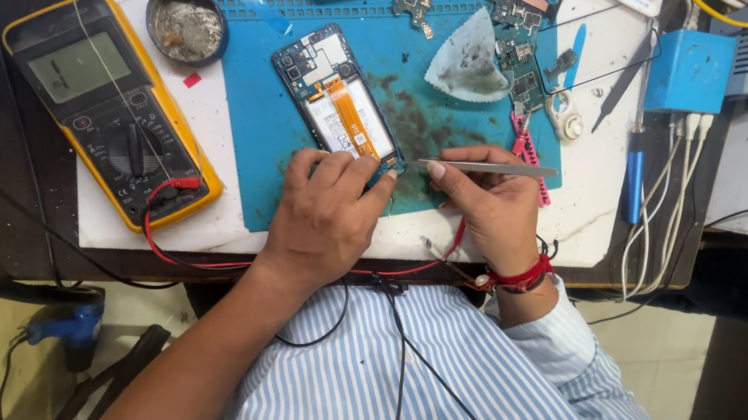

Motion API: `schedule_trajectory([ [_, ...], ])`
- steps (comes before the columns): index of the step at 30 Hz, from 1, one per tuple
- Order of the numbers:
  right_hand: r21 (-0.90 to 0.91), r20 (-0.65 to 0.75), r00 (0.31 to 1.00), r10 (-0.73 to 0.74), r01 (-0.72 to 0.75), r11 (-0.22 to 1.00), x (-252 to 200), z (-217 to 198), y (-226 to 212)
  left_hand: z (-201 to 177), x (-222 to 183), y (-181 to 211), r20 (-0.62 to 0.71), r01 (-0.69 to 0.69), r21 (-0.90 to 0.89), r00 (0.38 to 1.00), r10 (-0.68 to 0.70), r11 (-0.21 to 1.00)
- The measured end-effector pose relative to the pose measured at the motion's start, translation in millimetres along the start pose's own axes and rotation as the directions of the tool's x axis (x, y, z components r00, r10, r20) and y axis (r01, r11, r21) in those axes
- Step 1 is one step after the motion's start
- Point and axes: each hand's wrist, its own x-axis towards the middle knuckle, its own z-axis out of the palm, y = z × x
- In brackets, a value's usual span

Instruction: The person connects a power bank to a disassembled Samsung Galaxy A12, then uses tweezers and a screwdriver to reseat internal connectors and reassemble the device. The phone powers on and displays the Samsung logo during the process.

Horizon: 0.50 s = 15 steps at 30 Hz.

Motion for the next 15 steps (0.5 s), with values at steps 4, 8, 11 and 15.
schedule_trajectory([
  [4,0.006,0.000,1.000,0.013,-0.013,1.000,1.3,-0.1,0.0,-0.1,1.1,-1.7,-0.013,-0.024,0.015,1.000,0.024,1.000],
  [8,0.019,-0.006,1.000,0.012,-0.012,1.000,1.0,-0.1,0.0,1.0,0.4,-2.6,-0.005,-0.029,0.037,1.000,0.029,0.999],
  [11,0.001,-0.013,1.000,0.018,-0.018,1.000,0.9,-0.1,-1.2,1.0,-0.2,-2.6,-0.005,-0.034,0.055,0.999,0.034,0.998],
  [15,-0.013,-0.008,1.000,0.012,-0.012,1.000,1.1,0.3,-1.9,2.6,-0.3,-4.8,0.001,-0.041,0.058,0.999,0.041,0.997],
])
